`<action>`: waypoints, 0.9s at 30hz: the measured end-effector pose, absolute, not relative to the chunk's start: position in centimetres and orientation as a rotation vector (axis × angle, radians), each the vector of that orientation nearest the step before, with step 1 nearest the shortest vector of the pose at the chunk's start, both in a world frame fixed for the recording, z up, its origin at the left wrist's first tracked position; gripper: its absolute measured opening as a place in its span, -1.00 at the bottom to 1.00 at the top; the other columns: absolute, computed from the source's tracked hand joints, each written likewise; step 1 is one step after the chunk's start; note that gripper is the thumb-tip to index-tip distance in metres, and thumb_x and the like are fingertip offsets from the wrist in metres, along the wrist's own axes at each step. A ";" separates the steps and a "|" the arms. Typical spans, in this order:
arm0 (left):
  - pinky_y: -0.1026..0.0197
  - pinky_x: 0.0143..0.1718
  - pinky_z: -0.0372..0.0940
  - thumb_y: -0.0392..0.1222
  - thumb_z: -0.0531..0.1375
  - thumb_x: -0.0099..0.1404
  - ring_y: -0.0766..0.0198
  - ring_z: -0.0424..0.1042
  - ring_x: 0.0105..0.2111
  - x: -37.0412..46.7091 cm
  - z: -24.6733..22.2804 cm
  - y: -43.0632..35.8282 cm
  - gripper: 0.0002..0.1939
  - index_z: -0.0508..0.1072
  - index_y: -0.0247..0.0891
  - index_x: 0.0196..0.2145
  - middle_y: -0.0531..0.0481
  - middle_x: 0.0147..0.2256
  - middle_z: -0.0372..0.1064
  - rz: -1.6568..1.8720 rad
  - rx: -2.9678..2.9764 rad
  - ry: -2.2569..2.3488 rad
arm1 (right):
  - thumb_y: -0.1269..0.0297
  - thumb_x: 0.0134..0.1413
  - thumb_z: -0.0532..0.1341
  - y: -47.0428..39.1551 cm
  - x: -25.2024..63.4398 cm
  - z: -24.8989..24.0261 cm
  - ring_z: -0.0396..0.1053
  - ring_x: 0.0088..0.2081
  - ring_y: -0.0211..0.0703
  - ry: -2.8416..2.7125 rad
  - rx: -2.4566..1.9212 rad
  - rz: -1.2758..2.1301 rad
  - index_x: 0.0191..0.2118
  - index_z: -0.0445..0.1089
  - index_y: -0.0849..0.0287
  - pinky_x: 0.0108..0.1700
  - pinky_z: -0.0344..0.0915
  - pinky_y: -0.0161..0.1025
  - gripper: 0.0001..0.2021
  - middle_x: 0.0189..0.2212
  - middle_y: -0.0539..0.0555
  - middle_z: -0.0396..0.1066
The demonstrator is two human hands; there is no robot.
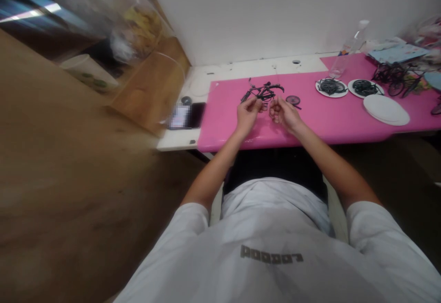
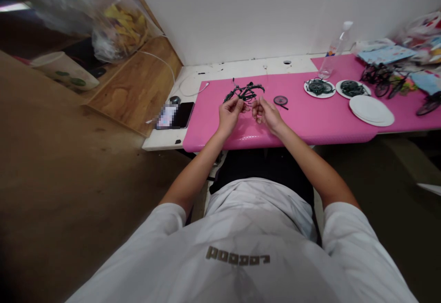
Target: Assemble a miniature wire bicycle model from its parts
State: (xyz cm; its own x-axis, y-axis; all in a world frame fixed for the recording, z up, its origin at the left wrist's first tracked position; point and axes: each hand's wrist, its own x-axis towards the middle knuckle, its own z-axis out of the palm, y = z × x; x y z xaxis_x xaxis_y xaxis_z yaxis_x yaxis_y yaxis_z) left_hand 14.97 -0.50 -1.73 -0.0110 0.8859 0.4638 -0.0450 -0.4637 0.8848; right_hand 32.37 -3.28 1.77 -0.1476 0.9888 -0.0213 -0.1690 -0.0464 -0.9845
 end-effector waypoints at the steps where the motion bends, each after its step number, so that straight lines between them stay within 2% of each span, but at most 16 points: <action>1: 0.14 -0.22 0.60 0.52 0.35 0.37 0.19 0.66 -0.34 14.9 -1.8 -0.4 -0.37 0.59 -0.18 -0.31 -0.12 -0.34 0.67 1.580 1.518 0.903 | -0.60 0.15 0.36 -3.2 32.4 1.7 0.39 -0.43 -0.17 -1.163 -1.029 1.416 -0.23 0.44 0.00 -0.48 0.18 -0.26 -0.33 -0.49 -0.02 0.40; 7: 0.15 -0.25 0.59 0.52 0.32 0.41 0.17 0.69 -0.32 15.0 -2.1 -0.2 -0.37 0.58 -0.18 -0.29 -0.12 -0.34 0.65 1.551 1.535 0.925 | -0.56 0.05 0.46 -2.7 32.6 1.0 0.41 -0.40 -0.19 -1.117 -1.067 1.329 -0.14 0.46 -0.02 -0.49 0.22 -0.30 -0.32 -0.43 -0.04 0.47; 13: 0.13 -0.21 0.61 0.45 0.36 0.42 0.16 0.69 -0.31 15.2 -2.3 -0.1 -0.41 0.60 -0.20 -0.28 -0.12 -0.35 0.65 1.537 1.500 0.924 | -0.46 -0.06 0.58 -2.5 32.9 0.7 0.51 -0.27 -0.19 -1.124 -1.003 1.322 -0.21 0.45 0.00 -0.42 0.27 -0.32 -0.34 -0.27 0.02 0.60; 19: 0.13 -0.20 0.61 0.43 0.34 0.45 0.17 0.69 -0.29 14.8 -2.9 0.5 -0.43 0.60 -0.20 -0.26 -0.14 -0.31 0.66 1.549 1.531 0.904 | -0.47 -0.18 0.61 -2.1 33.0 0.0 0.47 -0.26 -0.20 -1.142 -0.981 1.327 -0.22 0.49 0.02 -0.45 0.22 -0.35 -0.30 -0.28 0.00 0.56; 23: 0.13 -0.20 0.62 0.43 0.34 0.45 0.17 0.69 -0.29 14.6 -2.9 0.6 -0.43 0.59 -0.19 -0.28 -0.13 -0.31 0.66 1.562 1.525 0.902 | -0.46 -0.12 0.60 -1.8 33.1 -0.6 0.46 -0.27 -0.21 -1.156 -0.993 1.323 -0.19 0.51 0.03 -0.46 0.22 -0.36 -0.32 -0.30 0.00 0.53; 27: 0.13 -0.19 0.62 0.44 0.37 0.41 0.17 0.69 -0.30 14.7 -2.7 0.5 -0.41 0.58 -0.19 -0.30 -0.12 -0.33 0.65 1.537 1.509 0.923 | -0.41 -0.15 0.64 -1.5 33.2 -1.3 0.44 -0.31 -0.24 -1.138 -0.916 1.341 -0.20 0.52 0.04 -0.47 0.22 -0.37 -0.33 -0.34 -0.03 0.51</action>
